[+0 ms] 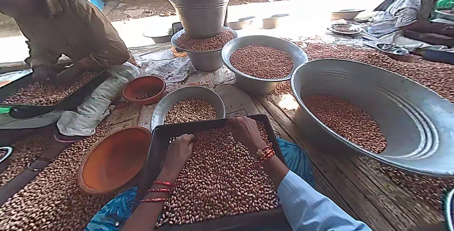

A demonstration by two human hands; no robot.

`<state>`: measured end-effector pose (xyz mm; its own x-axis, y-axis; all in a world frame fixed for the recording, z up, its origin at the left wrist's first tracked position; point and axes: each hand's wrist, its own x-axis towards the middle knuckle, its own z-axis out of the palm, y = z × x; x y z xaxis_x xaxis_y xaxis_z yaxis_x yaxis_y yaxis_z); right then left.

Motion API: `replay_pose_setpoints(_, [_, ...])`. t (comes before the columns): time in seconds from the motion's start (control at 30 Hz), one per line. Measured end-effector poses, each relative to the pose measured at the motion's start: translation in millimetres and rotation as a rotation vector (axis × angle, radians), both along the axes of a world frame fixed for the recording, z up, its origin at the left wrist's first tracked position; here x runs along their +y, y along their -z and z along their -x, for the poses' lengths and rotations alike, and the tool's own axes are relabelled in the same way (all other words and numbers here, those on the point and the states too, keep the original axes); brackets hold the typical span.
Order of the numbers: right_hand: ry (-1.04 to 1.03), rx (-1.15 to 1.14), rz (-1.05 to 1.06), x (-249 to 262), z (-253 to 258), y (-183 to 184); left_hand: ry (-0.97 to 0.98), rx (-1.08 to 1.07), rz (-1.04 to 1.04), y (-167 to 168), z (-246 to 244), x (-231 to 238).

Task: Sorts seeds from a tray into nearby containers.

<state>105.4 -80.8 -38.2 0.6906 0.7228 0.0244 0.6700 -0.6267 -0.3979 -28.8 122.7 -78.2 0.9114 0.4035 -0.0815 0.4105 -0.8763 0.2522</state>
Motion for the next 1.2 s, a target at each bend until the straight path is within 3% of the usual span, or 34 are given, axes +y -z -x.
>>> replay_pose_setpoints(0.1, [-0.024, 0.002, 0.06, 6, -2, 1, -0.022, -0.025, 0.025, 5, 0, 1])
replay_pose_setpoints(0.3, [-0.106, -0.025, 0.142, 24, -1, 19, -0.172, -0.193, 0.263, 4, 8, 25])
replay_pose_setpoints(0.4, [-0.113, -0.037, 0.163, 28, 1, 28, -0.201, -0.257, 0.235, 0, 16, 31])
replay_pose_setpoints(0.73, [-0.08, -0.02, 0.175, 30, 2, 31, -0.011, -0.073, -0.028, 9, 10, 0])
replay_pose_setpoints(0.93, [-0.072, -0.015, 0.21, 31, 4, 33, -0.016, -0.025, -0.041, 11, 6, -3])
replay_pose_setpoints(1.03, [-0.07, 0.061, 0.177, 27, 3, 27, -0.089, -0.107, 0.131, 12, 8, 9])
replay_pose_setpoints(1.2, [-0.046, 0.367, -0.279, 6, -2, 27, -0.16, -0.479, 0.906, 14, 34, 33])
